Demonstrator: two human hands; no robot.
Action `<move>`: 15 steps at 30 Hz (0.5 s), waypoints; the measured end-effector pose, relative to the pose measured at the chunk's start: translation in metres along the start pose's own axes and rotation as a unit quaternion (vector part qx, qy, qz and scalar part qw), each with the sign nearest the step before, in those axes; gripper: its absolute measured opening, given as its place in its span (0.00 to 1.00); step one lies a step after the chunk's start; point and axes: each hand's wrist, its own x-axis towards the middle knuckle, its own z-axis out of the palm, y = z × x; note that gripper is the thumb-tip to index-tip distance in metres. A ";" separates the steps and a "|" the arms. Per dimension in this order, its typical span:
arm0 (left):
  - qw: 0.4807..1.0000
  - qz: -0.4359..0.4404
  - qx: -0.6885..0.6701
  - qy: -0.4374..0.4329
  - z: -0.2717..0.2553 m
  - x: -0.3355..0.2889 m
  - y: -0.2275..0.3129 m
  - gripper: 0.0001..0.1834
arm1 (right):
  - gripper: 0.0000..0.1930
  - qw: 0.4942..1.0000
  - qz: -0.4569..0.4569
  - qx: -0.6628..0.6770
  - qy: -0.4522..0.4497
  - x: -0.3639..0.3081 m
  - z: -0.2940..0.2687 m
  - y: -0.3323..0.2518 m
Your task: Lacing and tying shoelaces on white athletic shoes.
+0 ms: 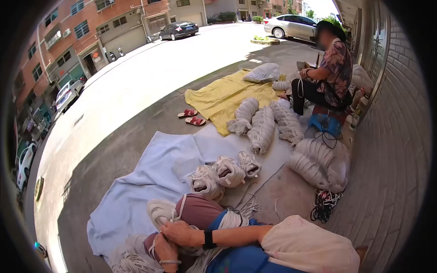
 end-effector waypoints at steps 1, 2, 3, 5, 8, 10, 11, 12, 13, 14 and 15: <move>1.000 0.000 -0.007 0.010 -0.002 0.005 -0.003 0.20 | 0.10 1.000 -0.001 0.000 0.025 0.004 -0.002 -0.001; 1.000 0.000 -0.013 0.021 -0.003 0.010 -0.005 0.19 | 0.09 0.999 -0.002 0.000 0.051 0.009 -0.004 -0.001; 1.000 -0.009 -0.015 0.018 -0.001 0.002 -0.002 0.19 | 0.09 0.999 -0.002 0.002 0.042 0.001 -0.003 -0.002; 1.000 -0.014 -0.015 0.006 0.005 -0.011 0.004 0.14 | 0.08 1.000 0.004 -0.010 0.010 -0.013 -0.002 -0.004; 0.999 0.000 -0.027 -0.037 -0.003 0.007 -0.014 0.11 | 0.08 1.000 -0.003 0.002 0.024 -0.005 -0.009 -0.011; 0.997 0.023 -0.047 -0.053 -0.014 0.017 -0.017 0.11 | 0.08 0.999 -0.011 -0.003 0.036 -0.001 -0.002 -0.003; 0.994 0.050 -0.070 -0.071 -0.018 0.021 -0.016 0.11 | 0.08 0.999 -0.015 -0.009 0.050 0.001 0.002 0.001; 0.992 0.048 -0.079 -0.085 -0.021 0.025 -0.016 0.12 | 0.08 0.998 -0.016 -0.015 0.055 0.003 0.001 0.003; 0.992 0.046 -0.078 -0.084 -0.024 0.027 -0.016 0.12 | 0.08 0.998 -0.018 -0.013 0.055 0.003 0.002 0.003; 0.990 0.043 -0.083 -0.103 -0.027 0.027 -0.015 0.12 | 0.08 0.997 -0.024 -0.039 0.057 0.002 0.002 0.003; 0.988 0.042 -0.089 -0.121 -0.030 0.027 -0.015 0.12 | 0.08 0.996 -0.030 -0.064 0.060 0.001 0.002 0.003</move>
